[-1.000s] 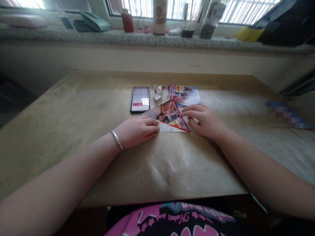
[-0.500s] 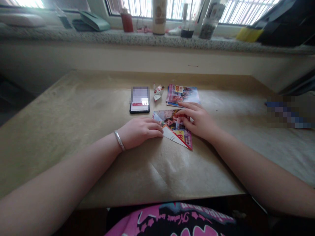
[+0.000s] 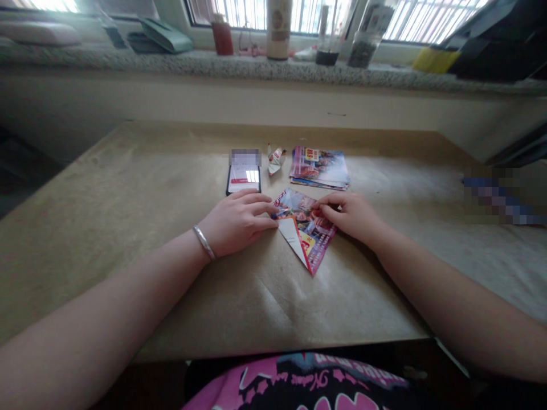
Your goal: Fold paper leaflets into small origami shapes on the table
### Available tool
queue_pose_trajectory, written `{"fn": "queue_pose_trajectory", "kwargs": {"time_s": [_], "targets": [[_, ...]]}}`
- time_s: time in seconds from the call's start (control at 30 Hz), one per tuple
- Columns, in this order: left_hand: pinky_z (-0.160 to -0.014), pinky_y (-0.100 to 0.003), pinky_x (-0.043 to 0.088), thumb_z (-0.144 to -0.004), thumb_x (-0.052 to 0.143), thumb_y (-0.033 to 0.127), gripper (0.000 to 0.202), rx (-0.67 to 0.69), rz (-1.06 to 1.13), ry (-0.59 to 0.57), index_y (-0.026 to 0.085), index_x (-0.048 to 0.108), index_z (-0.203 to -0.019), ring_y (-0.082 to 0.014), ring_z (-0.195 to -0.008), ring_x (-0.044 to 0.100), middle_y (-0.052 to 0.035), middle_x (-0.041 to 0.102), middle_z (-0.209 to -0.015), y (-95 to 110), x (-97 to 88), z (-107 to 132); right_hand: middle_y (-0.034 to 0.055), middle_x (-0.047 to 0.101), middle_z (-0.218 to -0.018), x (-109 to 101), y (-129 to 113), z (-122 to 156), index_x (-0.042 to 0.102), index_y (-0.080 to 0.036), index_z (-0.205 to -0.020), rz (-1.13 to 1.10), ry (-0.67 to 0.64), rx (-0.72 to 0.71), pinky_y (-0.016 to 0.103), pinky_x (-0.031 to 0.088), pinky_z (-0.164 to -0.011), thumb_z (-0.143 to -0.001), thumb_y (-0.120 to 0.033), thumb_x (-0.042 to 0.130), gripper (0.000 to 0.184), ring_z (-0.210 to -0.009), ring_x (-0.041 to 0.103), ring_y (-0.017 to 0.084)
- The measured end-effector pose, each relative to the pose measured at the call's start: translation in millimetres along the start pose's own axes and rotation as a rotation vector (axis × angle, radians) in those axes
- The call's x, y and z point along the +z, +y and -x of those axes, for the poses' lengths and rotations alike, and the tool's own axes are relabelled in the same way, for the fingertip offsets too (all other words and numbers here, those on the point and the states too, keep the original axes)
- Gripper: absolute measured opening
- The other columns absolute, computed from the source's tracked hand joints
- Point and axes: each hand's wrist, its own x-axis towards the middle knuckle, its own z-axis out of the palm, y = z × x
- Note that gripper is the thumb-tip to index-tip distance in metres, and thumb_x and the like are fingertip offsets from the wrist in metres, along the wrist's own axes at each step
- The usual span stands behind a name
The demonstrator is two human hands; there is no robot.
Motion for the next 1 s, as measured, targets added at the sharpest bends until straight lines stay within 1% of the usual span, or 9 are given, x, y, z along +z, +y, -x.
{"fn": "queue_pose_trajectory", "kwargs": {"time_s": [0.17, 0.23, 0.33, 0.43, 0.5, 0.6, 0.77, 0.87, 1.0], "targets": [[-0.098, -0.039, 0.047, -0.089, 0.047, 0.019, 0.035, -0.050, 0.010, -0.007, 0.022, 0.060, -0.121, -0.0220, -0.115, 0.057, -0.0063, 0.058, -0.132, -2, 3.7, 1, 0.0041, 0.076, -0.084, 5, 5, 0, 0.075, -0.020, -0.096, -0.164, 0.119, 0.116, 0.029, 0.055, -0.061, -0.081, -0.023, 0.054, 0.026, -0.068, 0.069, 0.017], [-0.098, -0.039, 0.047, -0.088, 0.048, 0.020, 0.038, -0.059, 0.023, -0.008, 0.021, 0.057, -0.126, -0.0223, -0.116, 0.056, -0.0078, 0.055, -0.135, 0, 3.6, 1, 0.0053, 0.076, -0.089, 5, 5, 0, 0.075, -0.020, -0.100, -0.187, 0.141, 0.127, 0.031, 0.056, -0.064, -0.082, -0.025, 0.054, 0.028, -0.071, 0.070, 0.019], [-0.098, -0.039, 0.048, -0.091, 0.047, 0.023, 0.039, -0.049, 0.042, -0.012, 0.020, 0.054, -0.129, -0.0223, -0.116, 0.056, -0.0084, 0.057, -0.132, 2, 1.8, 0, 0.0069, 0.074, -0.100, 2, 1, 1, 0.073, -0.019, -0.105, -0.168, 0.148, 0.117, 0.035, 0.057, -0.074, -0.083, -0.027, 0.055, 0.030, -0.083, 0.070, 0.021], [-0.096, -0.039, 0.049, -0.092, 0.048, 0.027, 0.037, -0.026, 0.038, -0.024, 0.020, 0.055, -0.128, -0.0230, -0.115, 0.056, -0.0087, 0.058, -0.131, 3, 0.9, -1, 0.0073, 0.071, -0.110, -1, -4, 2, 0.072, -0.019, -0.110, -0.122, 0.112, 0.082, 0.036, 0.055, -0.078, -0.085, -0.027, 0.053, 0.032, -0.090, 0.068, 0.022], [-0.097, -0.039, 0.048, -0.092, 0.049, 0.029, 0.037, -0.016, 0.031, -0.031, 0.021, 0.056, -0.127, -0.0238, -0.117, 0.056, -0.0083, 0.057, -0.133, 4, 1.2, -1, 0.0073, 0.072, -0.109, -1, -6, 3, 0.071, -0.020, -0.112, -0.083, 0.093, 0.065, 0.034, 0.055, -0.072, -0.085, -0.029, 0.053, 0.033, -0.080, 0.068, 0.020], [-0.098, -0.041, 0.048, -0.093, 0.048, 0.032, 0.036, -0.004, 0.031, -0.042, 0.022, 0.057, -0.127, -0.0245, -0.119, 0.055, -0.0079, 0.056, -0.134, 3, 2.6, 0, 0.0071, 0.073, -0.103, 0, -6, 3, 0.071, -0.020, -0.112, 0.009, 0.064, 0.008, 0.032, 0.052, -0.063, -0.085, -0.032, 0.054, 0.033, -0.064, 0.062, 0.016], [-0.099, -0.041, 0.049, -0.094, 0.047, 0.031, 0.034, 0.012, 0.065, -0.050, 0.022, 0.061, -0.124, -0.0230, -0.119, 0.055, -0.0061, 0.060, -0.129, 1, 6.7, 1, 0.0079, 0.068, -0.090, 3, -4, 4, 0.072, -0.020, -0.110, 0.158, -0.010, -0.178, 0.032, 0.050, -0.073, -0.084, -0.034, 0.057, 0.033, -0.079, 0.061, 0.019], [-0.099, -0.039, 0.049, -0.092, 0.049, 0.030, 0.034, -0.001, 0.090, -0.045, 0.022, 0.060, -0.124, -0.0215, -0.117, 0.057, -0.0063, 0.061, -0.128, 0, 9.4, 2, 0.0064, 0.063, -0.083, 3, -3, 5, 0.070, -0.021, -0.113, 0.202, -0.048, -0.219, 0.031, 0.049, -0.071, -0.083, -0.035, 0.058, 0.035, -0.075, 0.060, 0.018], [-0.094, -0.036, 0.053, -0.093, 0.046, 0.029, 0.032, -0.037, 0.097, -0.014, 0.021, 0.063, -0.120, -0.0200, -0.112, 0.061, -0.0071, 0.064, -0.123, 2, 10.5, 2, 0.0062, 0.061, -0.087, -2, 0, 4, 0.069, -0.023, -0.114, 0.250, -0.090, -0.258, 0.030, 0.048, -0.070, -0.081, -0.037, 0.062, 0.037, -0.075, 0.059, 0.018]]}}
